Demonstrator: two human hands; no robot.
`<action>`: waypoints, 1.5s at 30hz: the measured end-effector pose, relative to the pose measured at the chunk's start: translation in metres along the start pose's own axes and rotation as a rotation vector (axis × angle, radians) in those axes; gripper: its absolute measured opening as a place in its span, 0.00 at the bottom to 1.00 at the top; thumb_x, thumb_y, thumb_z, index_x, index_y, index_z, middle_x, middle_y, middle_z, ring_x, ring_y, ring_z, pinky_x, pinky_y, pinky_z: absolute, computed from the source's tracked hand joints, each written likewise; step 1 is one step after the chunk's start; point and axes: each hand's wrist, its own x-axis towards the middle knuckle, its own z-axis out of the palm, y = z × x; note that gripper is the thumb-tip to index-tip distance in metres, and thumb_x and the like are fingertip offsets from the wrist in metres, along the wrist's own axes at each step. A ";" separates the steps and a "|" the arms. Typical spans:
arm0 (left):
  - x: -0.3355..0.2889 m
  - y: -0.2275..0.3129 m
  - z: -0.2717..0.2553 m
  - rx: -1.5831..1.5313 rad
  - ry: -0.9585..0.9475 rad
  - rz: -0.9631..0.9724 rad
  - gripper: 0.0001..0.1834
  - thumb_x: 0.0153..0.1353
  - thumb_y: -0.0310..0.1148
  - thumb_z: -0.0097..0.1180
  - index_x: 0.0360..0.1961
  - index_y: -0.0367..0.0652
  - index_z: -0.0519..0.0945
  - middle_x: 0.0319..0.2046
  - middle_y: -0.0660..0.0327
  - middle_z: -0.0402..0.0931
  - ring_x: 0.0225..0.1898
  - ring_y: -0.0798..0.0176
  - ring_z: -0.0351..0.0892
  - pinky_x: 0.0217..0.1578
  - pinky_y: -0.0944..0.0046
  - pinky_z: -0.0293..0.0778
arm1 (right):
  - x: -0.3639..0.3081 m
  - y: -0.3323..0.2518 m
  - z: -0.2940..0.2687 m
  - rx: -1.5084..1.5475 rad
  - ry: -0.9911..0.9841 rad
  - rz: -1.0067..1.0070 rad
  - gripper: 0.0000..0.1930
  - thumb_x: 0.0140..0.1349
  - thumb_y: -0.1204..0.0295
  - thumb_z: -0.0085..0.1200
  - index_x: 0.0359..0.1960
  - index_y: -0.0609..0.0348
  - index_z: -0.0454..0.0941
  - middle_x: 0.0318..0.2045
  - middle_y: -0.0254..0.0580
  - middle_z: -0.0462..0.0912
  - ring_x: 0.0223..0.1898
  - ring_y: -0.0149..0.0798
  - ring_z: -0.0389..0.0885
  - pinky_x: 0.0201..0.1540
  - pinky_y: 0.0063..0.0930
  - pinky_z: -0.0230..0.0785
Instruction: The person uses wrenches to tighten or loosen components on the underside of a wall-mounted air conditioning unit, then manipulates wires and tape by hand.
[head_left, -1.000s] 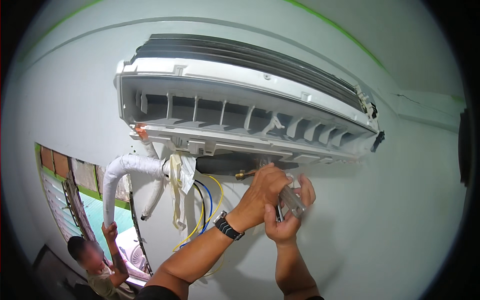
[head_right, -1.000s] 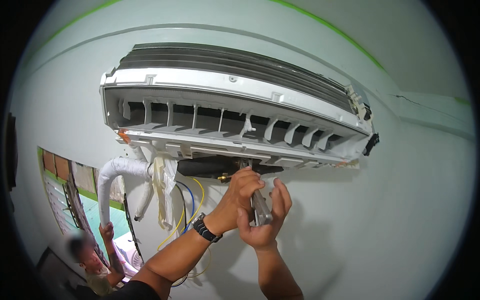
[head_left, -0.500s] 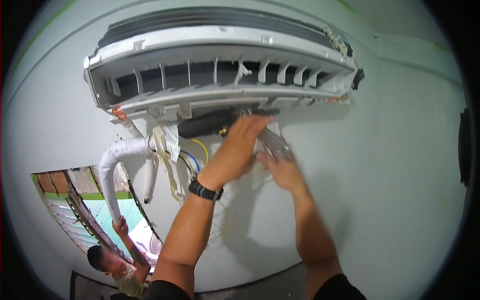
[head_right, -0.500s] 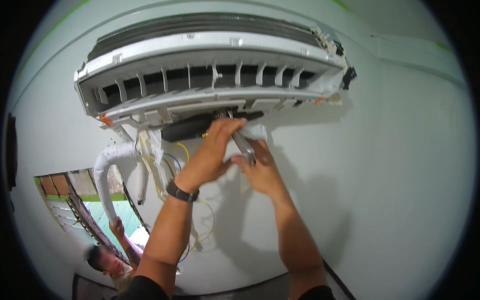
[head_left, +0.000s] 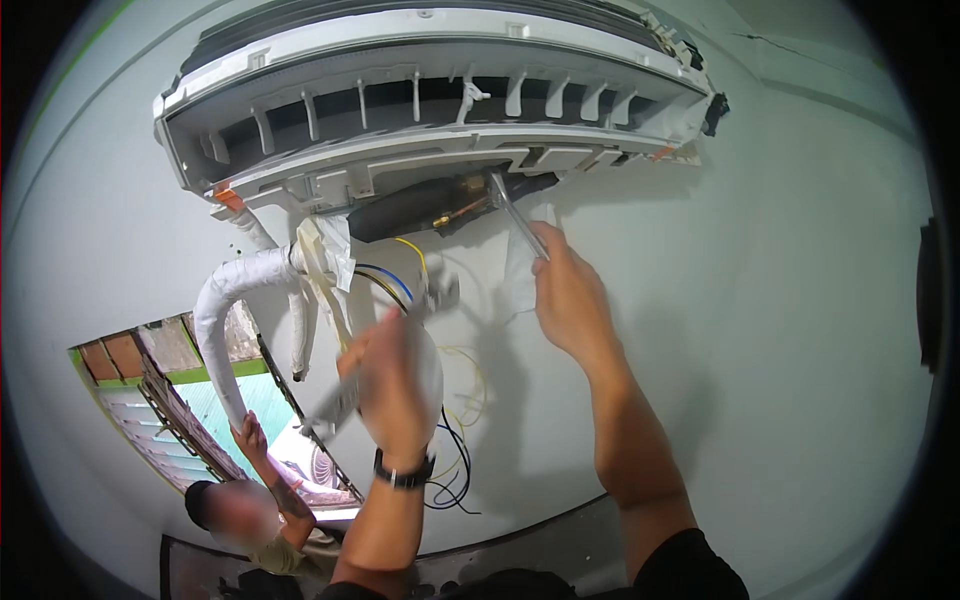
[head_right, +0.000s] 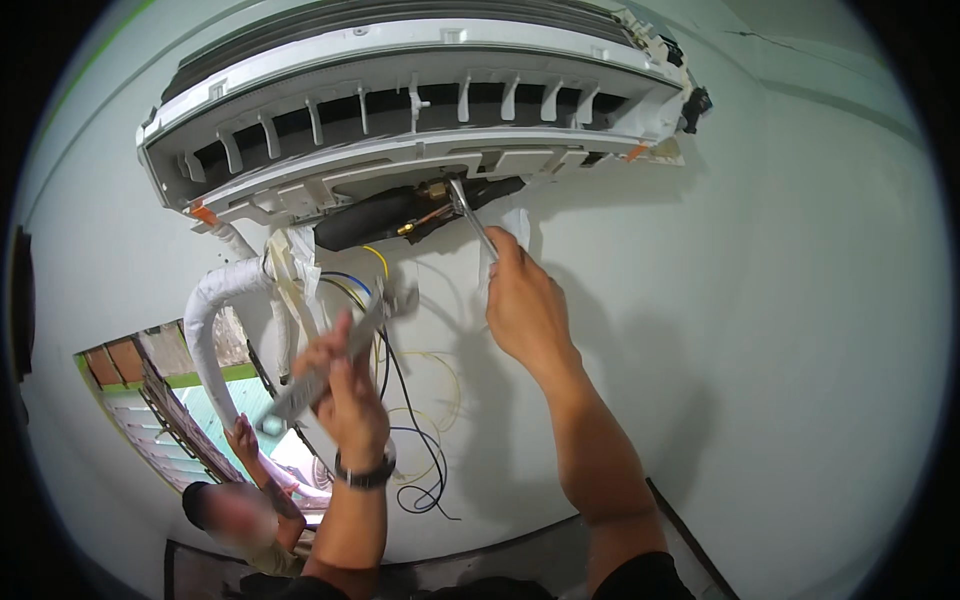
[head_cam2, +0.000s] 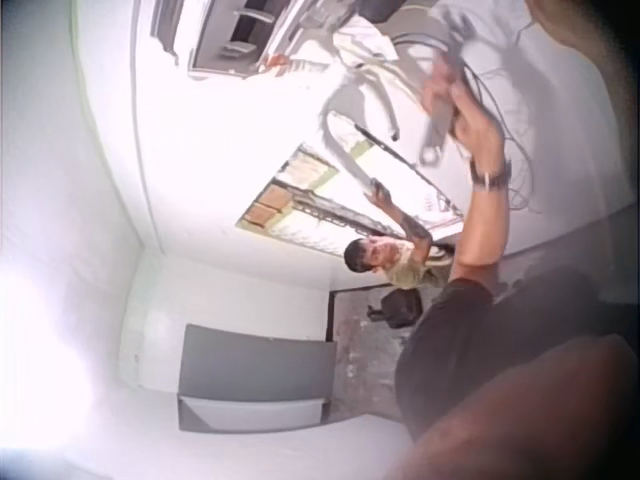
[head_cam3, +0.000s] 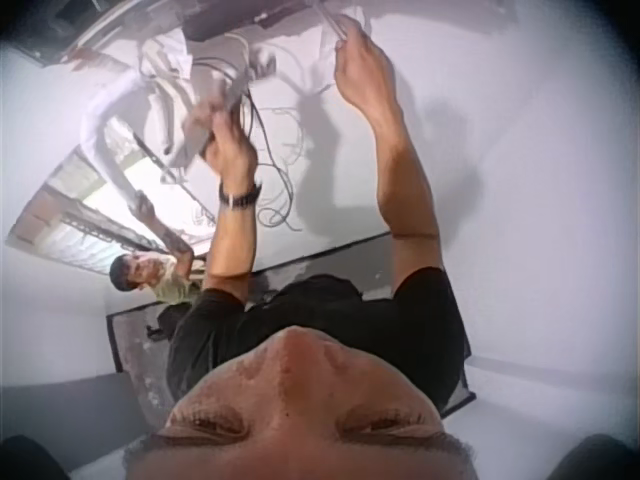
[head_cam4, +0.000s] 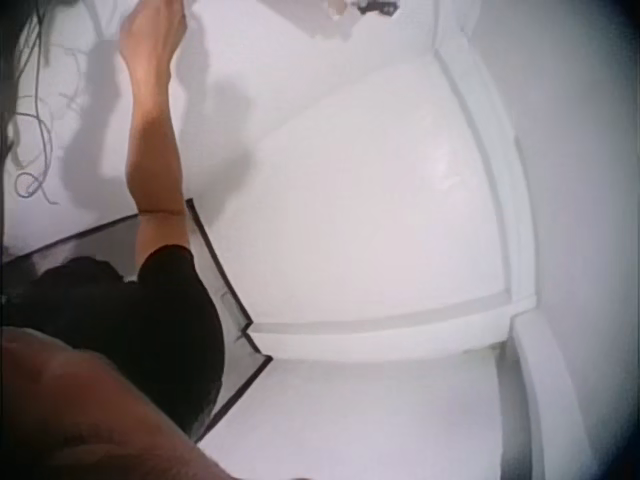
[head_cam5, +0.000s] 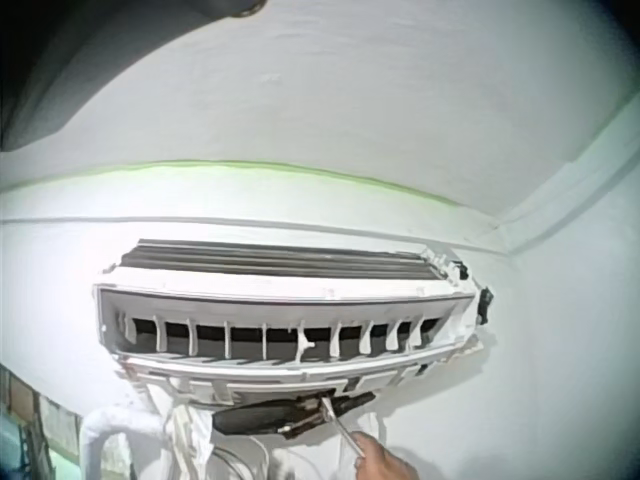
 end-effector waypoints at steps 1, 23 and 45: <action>-0.020 0.011 -0.020 0.054 -0.028 -0.022 0.09 0.70 0.27 0.52 0.47 0.46 0.67 0.50 0.56 0.70 0.66 0.47 0.69 0.65 0.42 0.70 | 0.006 0.001 -0.001 0.005 -0.005 -0.013 0.22 0.65 0.78 0.46 0.61 0.54 0.69 0.44 0.55 0.84 0.43 0.60 0.83 0.46 0.50 0.75; -0.183 0.183 -0.258 0.565 0.367 -0.888 0.04 0.69 0.26 0.56 0.40 0.41 0.73 0.41 0.61 0.77 0.44 0.69 0.76 0.50 0.62 0.76 | 0.051 0.040 -0.018 -0.292 -0.085 0.062 0.13 0.72 0.56 0.50 0.44 0.52 0.74 0.23 0.54 0.80 0.28 0.63 0.78 0.33 0.50 0.67; -0.244 0.174 -0.416 1.289 0.022 -0.535 0.21 0.75 0.44 0.50 0.50 0.35 0.82 0.45 0.54 0.86 0.46 0.62 0.82 0.47 0.61 0.76 | -0.012 0.053 -0.013 0.342 -0.545 0.406 0.13 0.71 0.64 0.48 0.31 0.58 0.78 0.16 0.31 0.71 0.21 0.27 0.72 0.27 0.31 0.68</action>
